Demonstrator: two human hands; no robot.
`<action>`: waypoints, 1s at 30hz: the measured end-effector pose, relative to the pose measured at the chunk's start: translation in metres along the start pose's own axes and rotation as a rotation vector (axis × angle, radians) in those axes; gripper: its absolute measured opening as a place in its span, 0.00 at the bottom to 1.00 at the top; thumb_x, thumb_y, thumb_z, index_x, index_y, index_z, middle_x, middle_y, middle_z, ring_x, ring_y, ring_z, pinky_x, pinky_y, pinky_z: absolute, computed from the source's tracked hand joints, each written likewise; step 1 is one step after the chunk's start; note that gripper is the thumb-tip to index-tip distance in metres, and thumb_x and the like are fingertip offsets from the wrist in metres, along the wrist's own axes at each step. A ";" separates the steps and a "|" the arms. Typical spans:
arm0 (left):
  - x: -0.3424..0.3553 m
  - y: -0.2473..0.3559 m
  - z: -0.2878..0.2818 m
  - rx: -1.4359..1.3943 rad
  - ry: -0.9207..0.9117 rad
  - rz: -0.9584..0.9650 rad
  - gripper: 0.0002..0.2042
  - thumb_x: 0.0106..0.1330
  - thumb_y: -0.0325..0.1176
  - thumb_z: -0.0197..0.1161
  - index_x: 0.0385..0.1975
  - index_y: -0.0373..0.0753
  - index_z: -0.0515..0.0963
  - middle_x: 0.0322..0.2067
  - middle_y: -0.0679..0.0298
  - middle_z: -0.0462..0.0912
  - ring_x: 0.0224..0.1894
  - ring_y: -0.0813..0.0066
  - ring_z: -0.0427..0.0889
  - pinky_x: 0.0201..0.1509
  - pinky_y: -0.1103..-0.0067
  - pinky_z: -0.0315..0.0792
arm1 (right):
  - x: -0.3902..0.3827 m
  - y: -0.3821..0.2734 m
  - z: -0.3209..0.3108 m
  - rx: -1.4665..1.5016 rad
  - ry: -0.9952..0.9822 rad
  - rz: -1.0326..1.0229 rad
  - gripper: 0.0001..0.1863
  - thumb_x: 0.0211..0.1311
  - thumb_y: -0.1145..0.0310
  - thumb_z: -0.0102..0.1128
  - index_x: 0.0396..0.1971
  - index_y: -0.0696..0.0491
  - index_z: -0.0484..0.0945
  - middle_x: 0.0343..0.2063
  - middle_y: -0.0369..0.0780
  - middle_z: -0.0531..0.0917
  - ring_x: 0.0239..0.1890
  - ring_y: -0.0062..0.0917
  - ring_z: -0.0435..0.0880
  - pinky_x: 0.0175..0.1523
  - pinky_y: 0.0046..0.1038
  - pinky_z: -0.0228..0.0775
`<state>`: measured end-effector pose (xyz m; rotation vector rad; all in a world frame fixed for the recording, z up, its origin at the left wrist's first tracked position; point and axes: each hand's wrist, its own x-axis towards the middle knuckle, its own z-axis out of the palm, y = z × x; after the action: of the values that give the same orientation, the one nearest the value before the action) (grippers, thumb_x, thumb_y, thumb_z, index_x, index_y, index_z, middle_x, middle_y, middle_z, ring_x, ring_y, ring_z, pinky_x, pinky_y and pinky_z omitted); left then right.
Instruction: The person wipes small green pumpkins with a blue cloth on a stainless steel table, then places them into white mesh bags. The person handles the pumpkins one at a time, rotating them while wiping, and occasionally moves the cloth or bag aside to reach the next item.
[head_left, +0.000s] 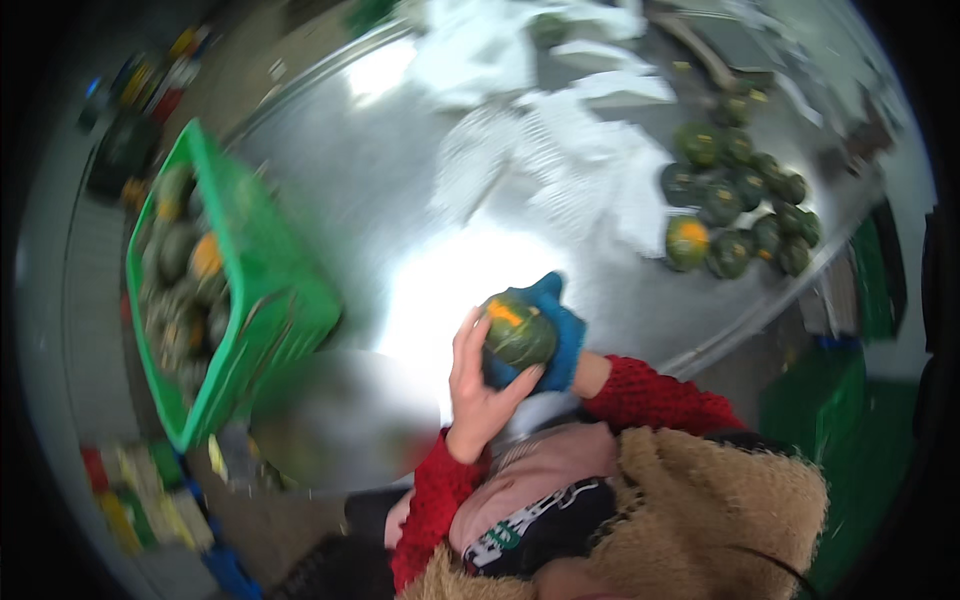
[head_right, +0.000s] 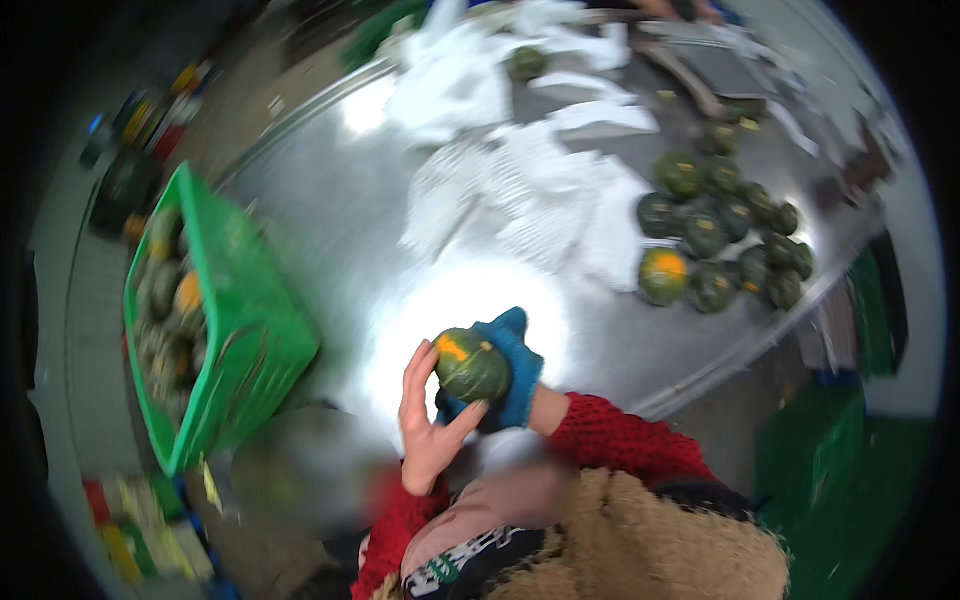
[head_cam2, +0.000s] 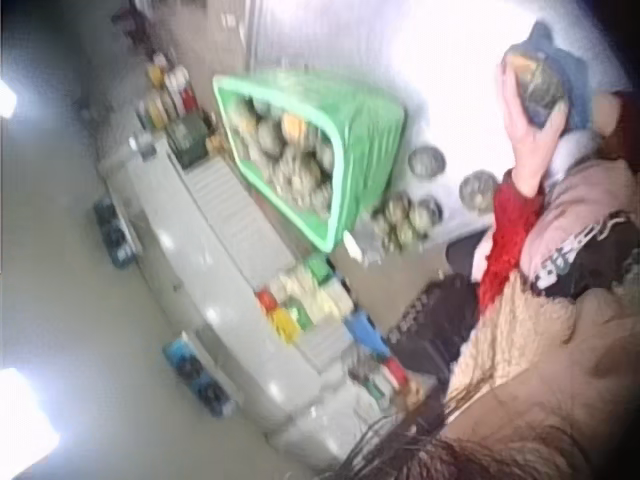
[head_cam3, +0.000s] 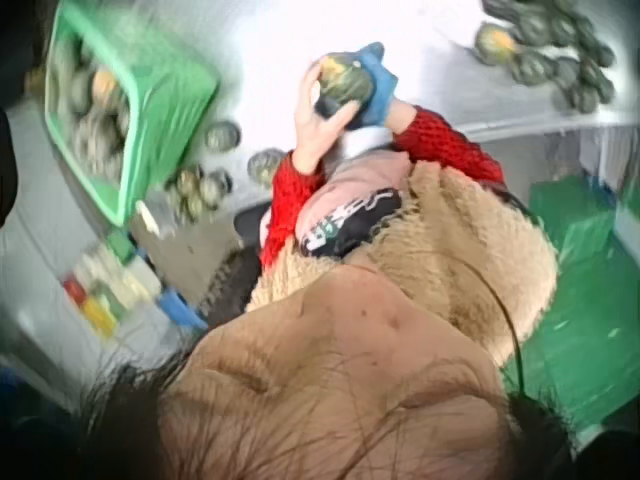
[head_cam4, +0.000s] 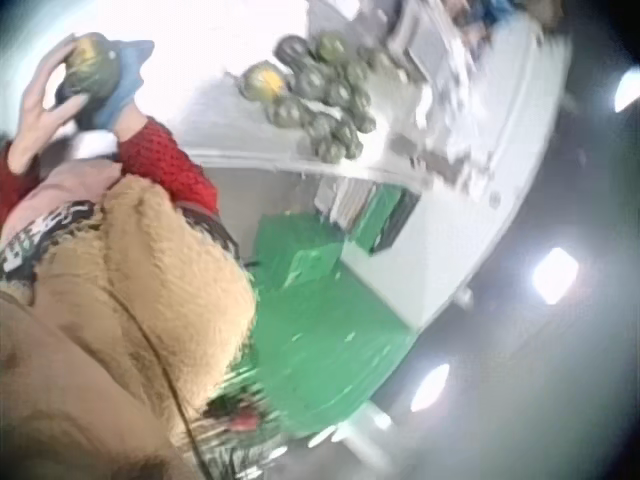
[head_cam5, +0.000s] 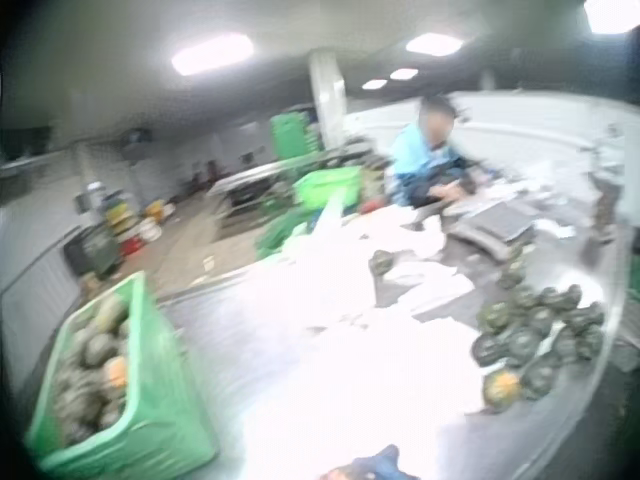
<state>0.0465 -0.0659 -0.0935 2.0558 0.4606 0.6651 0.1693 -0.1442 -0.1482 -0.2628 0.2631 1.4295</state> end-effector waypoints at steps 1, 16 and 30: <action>-0.005 -0.001 0.003 -0.080 -0.002 -0.008 0.36 0.45 0.29 0.73 0.58 0.34 0.66 0.59 0.48 0.67 0.57 0.57 0.71 0.61 0.68 0.65 | 0.000 -0.012 0.001 0.016 0.011 0.002 0.28 0.64 0.44 0.37 0.45 0.54 0.74 0.38 0.45 0.81 0.37 0.38 0.80 0.44 0.41 0.74; -0.044 -0.044 0.006 -0.086 -0.094 -0.349 0.15 0.55 0.31 0.69 0.41 0.31 0.78 0.35 0.57 0.83 0.38 0.69 0.80 0.42 0.76 0.73 | -0.153 -0.185 -0.108 -0.213 0.590 -1.474 0.21 0.70 0.60 0.39 0.53 0.58 0.68 0.48 0.46 0.76 0.48 0.30 0.75 0.55 0.32 0.67; -0.087 -0.064 -0.060 0.481 0.172 -0.216 0.19 0.55 0.39 0.67 0.41 0.34 0.72 0.39 0.54 0.74 0.42 0.57 0.74 0.45 0.66 0.68 | 0.014 -0.263 -0.088 -1.564 1.008 -1.202 0.18 0.68 0.64 0.44 0.52 0.58 0.69 0.53 0.46 0.74 0.53 0.30 0.73 0.59 0.30 0.64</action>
<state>-0.0634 -0.0415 -0.1449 2.3533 1.0078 0.6459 0.4300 -0.1927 -0.2305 -2.0215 -0.2753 -0.0977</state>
